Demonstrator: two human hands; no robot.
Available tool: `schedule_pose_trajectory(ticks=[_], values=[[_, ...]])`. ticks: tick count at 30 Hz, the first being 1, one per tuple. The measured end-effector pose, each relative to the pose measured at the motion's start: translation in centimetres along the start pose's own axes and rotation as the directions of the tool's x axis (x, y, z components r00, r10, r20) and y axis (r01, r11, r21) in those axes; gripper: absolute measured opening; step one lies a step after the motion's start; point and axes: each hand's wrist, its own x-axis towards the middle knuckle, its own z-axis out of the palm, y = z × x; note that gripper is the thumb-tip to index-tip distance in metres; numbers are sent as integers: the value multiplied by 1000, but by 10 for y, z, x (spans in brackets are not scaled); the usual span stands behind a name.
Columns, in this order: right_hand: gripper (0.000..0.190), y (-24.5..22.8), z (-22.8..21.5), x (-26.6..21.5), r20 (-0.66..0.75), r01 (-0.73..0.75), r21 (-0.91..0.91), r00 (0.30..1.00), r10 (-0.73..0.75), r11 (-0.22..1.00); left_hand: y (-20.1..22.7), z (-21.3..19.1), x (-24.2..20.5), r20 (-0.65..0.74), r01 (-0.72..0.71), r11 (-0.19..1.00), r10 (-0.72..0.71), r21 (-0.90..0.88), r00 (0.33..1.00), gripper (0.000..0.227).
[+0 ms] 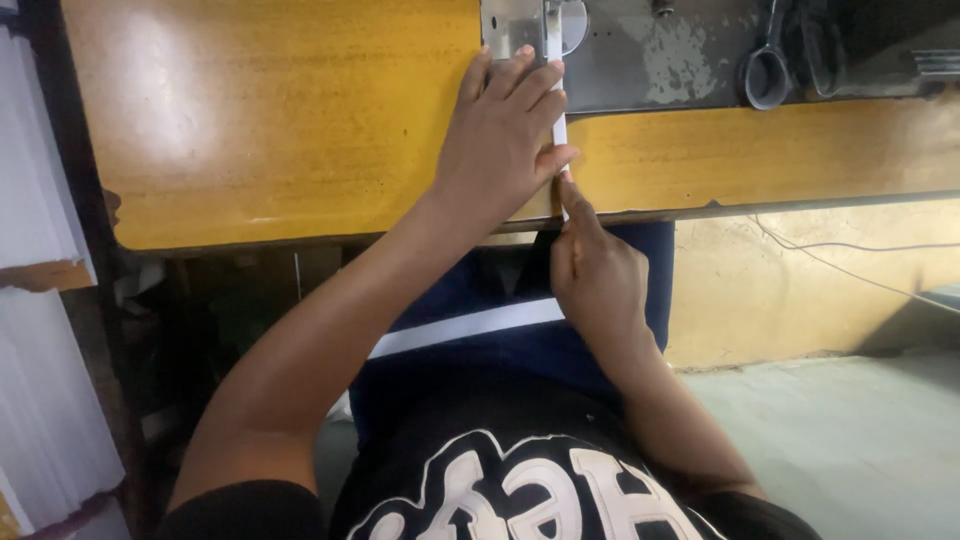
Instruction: The person uses a sewing machine to stitch a white ribbon onto the edges of various printed paper sheets. They repeatedly pick up sheets from a stack on the left, align the ribbon along the edge, and feed them through the machine.
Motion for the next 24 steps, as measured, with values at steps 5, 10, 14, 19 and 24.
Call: schedule_pose_trajectory(ticks=[5,10,14,19,24], values=[[44,-2,4,-1,36,-47,12,998,47,999,-3,12,-2,-77,-5,1000,6,5,997,53],[50,8,16,-22,17,-53,-149,998,57,987,6,37,-8,-93,25,992,-37,-127,995,43],[46,37,44,-45,-42,-82,-215,996,75,973,29,47,-22,-255,-10,989,-29,-150,967,22],[44,-4,20,-37,16,-135,5,991,135,991,29,11,-45,-93,4,982,-21,-188,995,24],[44,15,37,-49,-90,-19,14,996,20,1000,-73,5,-4,-281,3,950,-95,-311,955,46]])
